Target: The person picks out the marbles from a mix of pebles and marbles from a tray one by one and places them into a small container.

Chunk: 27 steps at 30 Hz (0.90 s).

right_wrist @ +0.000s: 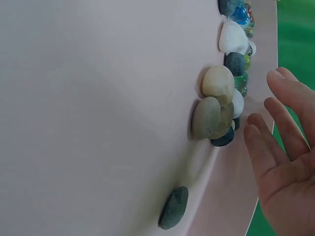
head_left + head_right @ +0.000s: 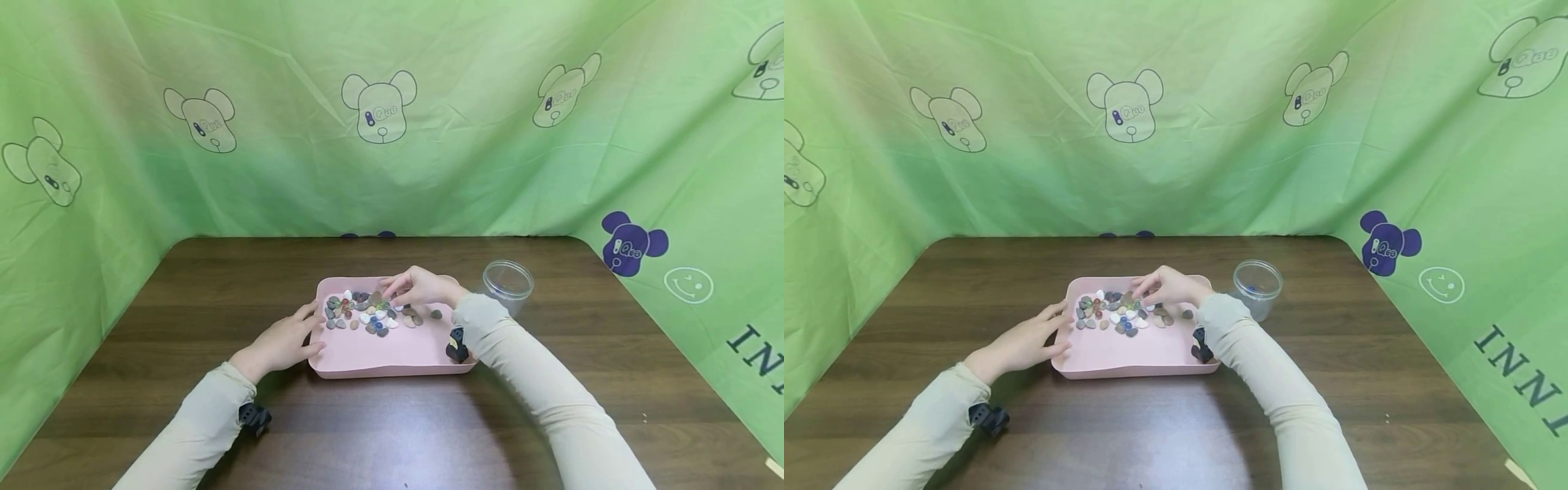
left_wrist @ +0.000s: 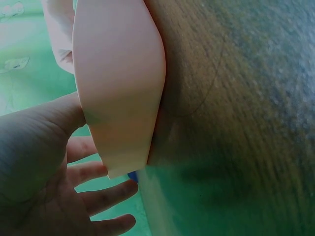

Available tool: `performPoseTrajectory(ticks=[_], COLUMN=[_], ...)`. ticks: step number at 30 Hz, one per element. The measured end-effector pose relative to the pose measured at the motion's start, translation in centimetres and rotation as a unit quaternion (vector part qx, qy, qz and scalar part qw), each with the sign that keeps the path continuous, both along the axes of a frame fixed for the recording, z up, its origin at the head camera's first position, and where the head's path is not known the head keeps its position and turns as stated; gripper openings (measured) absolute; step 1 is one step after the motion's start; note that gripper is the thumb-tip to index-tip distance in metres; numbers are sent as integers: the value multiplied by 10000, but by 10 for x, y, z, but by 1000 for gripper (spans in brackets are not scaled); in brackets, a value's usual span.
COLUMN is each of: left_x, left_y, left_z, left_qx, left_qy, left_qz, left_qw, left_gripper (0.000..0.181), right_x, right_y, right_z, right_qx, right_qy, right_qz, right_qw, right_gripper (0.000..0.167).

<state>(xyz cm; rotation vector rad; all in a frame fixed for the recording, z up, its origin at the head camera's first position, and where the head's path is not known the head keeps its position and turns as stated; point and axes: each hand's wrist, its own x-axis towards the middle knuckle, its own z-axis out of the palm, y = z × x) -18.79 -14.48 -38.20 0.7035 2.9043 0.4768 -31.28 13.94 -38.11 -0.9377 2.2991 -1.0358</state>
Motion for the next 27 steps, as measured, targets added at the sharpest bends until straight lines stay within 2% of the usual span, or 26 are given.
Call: performPoseTrajectory(ticks=[10,27], left_x=[1,1], left_y=[1,0], left_z=[1,1], left_qx=[-28,3], left_qy=[-33,-27], left_qz=[7,-1], left_qw=[10000,10000], left_gripper=[51,52], right_x=[0,4], right_y=[-3,-8], right_z=[-7,-12], right_qx=[136,352], right_qy=[40,542], right_qz=[-143,-380], right_qw=[9998,9972], right_gripper=[20,21])
